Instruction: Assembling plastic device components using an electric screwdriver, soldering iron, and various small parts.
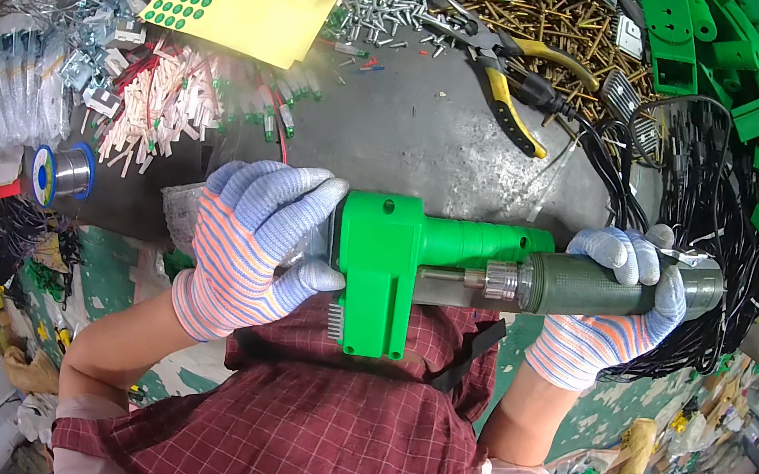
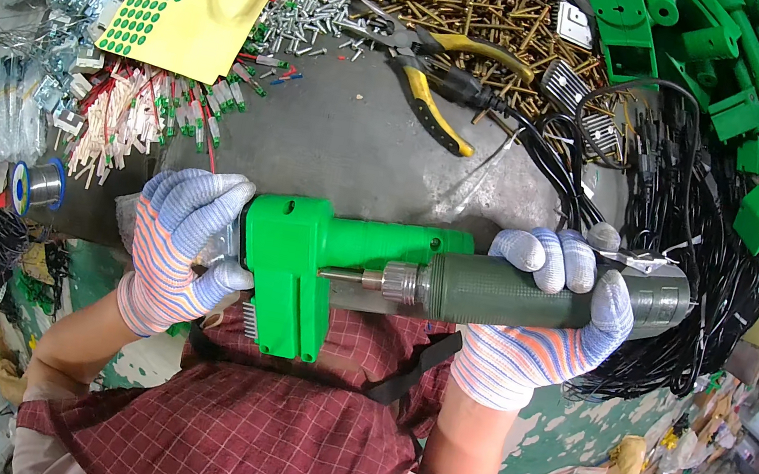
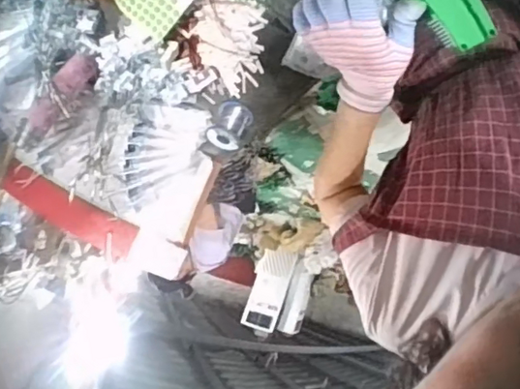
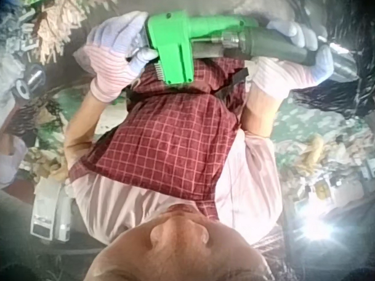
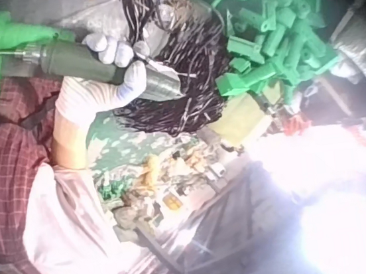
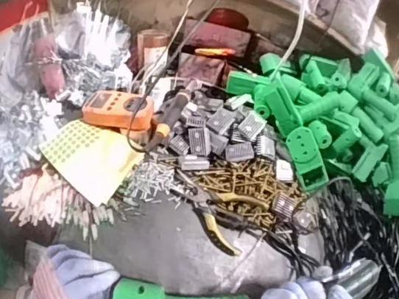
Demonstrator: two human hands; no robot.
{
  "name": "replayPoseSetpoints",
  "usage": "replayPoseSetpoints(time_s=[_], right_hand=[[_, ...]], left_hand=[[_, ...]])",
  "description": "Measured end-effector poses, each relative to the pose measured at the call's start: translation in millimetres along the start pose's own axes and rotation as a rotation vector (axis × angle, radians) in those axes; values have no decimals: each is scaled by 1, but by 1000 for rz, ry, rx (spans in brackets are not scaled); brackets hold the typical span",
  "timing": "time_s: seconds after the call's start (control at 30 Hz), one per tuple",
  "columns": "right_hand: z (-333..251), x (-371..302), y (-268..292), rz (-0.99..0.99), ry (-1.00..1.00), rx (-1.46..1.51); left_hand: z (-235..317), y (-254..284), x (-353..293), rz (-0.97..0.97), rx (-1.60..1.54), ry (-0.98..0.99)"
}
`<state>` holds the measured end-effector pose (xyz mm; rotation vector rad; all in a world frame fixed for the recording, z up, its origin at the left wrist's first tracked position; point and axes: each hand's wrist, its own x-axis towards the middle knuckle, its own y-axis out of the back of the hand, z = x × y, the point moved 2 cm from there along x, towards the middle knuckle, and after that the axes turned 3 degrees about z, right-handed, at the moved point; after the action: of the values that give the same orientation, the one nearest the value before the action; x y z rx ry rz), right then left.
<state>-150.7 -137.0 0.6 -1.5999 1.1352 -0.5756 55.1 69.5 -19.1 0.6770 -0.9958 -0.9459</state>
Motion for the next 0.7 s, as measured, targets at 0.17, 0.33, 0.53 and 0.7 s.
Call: replayPoseSetpoints(time_s=[0.17,0.33,0.53,0.7], right_hand=[[1,0,5,-44,-36,41],[1,-2,5,-49,-30,44],[2,-4,5,-34,-39,47],[-1,-8,6,-17,-20,18]], left_hand=[[-1,-3,-4,20,13,2],[-2,-4,-5,28,26,-14],[-2,-6,-9,66,33,-5],[0,-6,-12,95,31,8]])
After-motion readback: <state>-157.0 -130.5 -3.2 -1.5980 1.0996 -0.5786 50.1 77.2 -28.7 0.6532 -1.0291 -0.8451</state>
